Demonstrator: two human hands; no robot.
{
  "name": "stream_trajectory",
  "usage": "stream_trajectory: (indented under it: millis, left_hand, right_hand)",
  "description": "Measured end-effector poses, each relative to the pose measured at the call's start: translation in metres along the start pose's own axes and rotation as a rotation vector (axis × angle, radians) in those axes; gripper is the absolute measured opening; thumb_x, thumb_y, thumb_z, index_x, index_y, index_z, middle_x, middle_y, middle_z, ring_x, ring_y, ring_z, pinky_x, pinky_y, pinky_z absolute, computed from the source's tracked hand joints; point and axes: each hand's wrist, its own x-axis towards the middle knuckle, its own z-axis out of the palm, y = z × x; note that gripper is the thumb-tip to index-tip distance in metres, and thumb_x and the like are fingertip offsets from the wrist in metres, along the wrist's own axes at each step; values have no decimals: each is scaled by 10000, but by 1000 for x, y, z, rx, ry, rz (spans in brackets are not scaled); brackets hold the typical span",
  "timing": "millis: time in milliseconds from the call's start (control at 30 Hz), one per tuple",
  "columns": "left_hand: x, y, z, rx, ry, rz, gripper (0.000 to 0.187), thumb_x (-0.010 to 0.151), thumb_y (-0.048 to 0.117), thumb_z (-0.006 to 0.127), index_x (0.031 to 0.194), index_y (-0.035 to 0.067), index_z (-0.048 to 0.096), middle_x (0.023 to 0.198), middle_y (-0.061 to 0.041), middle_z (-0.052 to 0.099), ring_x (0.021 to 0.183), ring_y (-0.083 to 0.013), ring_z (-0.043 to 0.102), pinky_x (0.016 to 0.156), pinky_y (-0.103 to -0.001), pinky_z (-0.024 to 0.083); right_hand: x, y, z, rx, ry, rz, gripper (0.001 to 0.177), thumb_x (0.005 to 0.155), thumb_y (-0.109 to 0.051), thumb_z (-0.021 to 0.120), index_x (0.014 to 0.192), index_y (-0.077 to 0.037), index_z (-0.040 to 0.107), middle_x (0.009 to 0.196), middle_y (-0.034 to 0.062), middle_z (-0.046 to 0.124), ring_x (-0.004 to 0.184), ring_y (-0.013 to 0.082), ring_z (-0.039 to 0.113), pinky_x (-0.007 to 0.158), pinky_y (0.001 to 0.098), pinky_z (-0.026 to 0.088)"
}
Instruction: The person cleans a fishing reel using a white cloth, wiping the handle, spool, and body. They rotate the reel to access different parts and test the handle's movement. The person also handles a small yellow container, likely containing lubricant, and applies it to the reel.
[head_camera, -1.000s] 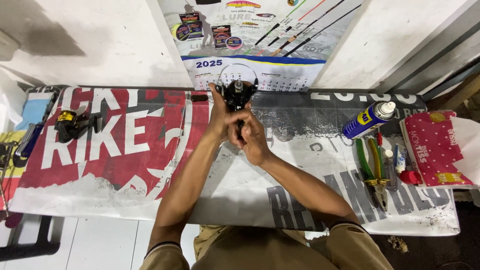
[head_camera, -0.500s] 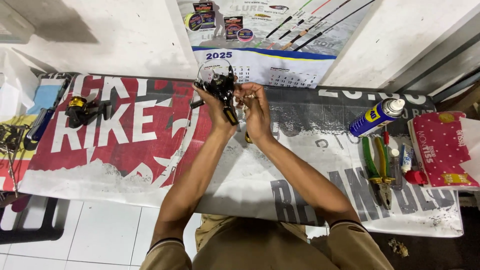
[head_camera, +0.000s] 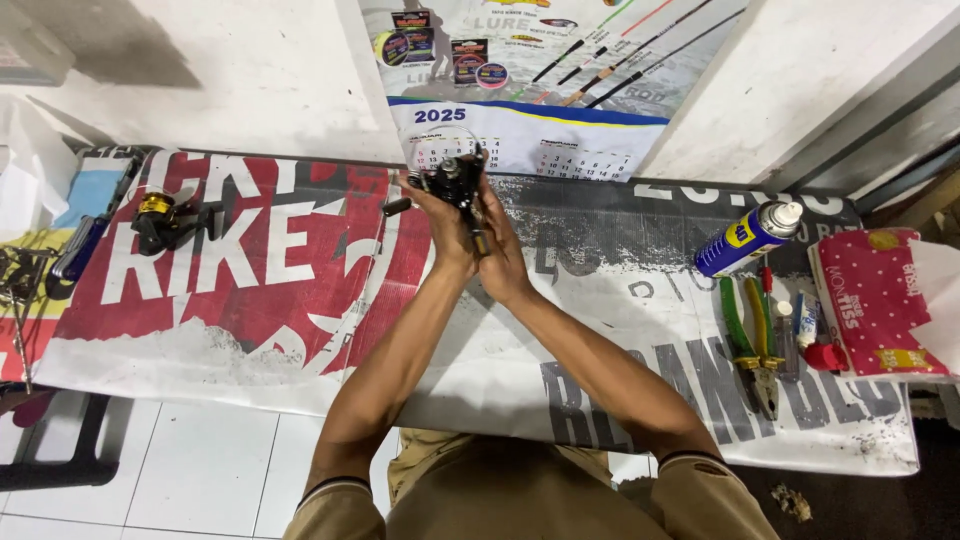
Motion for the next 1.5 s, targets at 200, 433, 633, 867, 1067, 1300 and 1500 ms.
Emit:
stream_trajectory:
  millis: [200,433,633,867,1067,1300,1500]
  left_hand:
    - [5,-12,-16,-54,-130,15,1094,939,850,102,1457,-13,531,1514,-180,511,1465,-280,415,1262,-385,216]
    - [3,-8,0,107,201,53,935,953,819,207,1630,175,183,1649,-81,315,1487,-274,352,1278,-420,171]
    - [58,-63,-126,624,203,288,681,1150,517,202,1629,231,-188,1696,-172,-76,1585,-299,-23,1301,-428,-46]
    - [41,-27,-66,68,259,84,867,867,893,232,953,139,652,647,-63,500,477,-188,444,491,-272,375]
    - [60,-63,-130,37,157,14,750,907,836,262,724,165,541,451,-13,394,348,-135,379,387,-244,311]
    - [35,-60,-105,410,-204,499,241,1071,324,543,1173,146,416,775,-57,496,513,-148,543,487,-249,495]
    - [25,-15,-64,427,-413,642,457,1095,337,365,917,-37,560,756,-114,487,682,-177,401,597,-316,309]
  right_hand:
    - [-19,34,-28,-223,107,83,756,949,2,732,1580,-42,320,1516,219,522,1444,390,467,1077,461,514]
    - [-9,24,-32,-520,126,-125,268,904,-183,831,1166,-186,774,964,-11,637,796,152,505,721,321,447]
    - [-13,28,-40,-628,29,-59,238,925,-34,749,1158,-69,787,902,118,706,785,278,641,682,378,546]
    - [-23,-3,-44,-768,-183,-196,268,983,-125,682,1231,-132,783,1093,89,719,1029,294,643,813,372,527]
    - [-21,2,-85,-655,-242,-52,283,923,-28,718,1186,-114,780,1015,93,728,1005,285,664,865,388,533]
    - [24,-25,-84,-587,-199,-87,235,927,5,751,1142,-90,745,1043,95,709,980,295,670,768,402,529]
    - [47,-43,-60,-615,-387,-143,333,966,-95,749,1295,-128,709,1366,221,573,1277,433,524,1072,572,412]
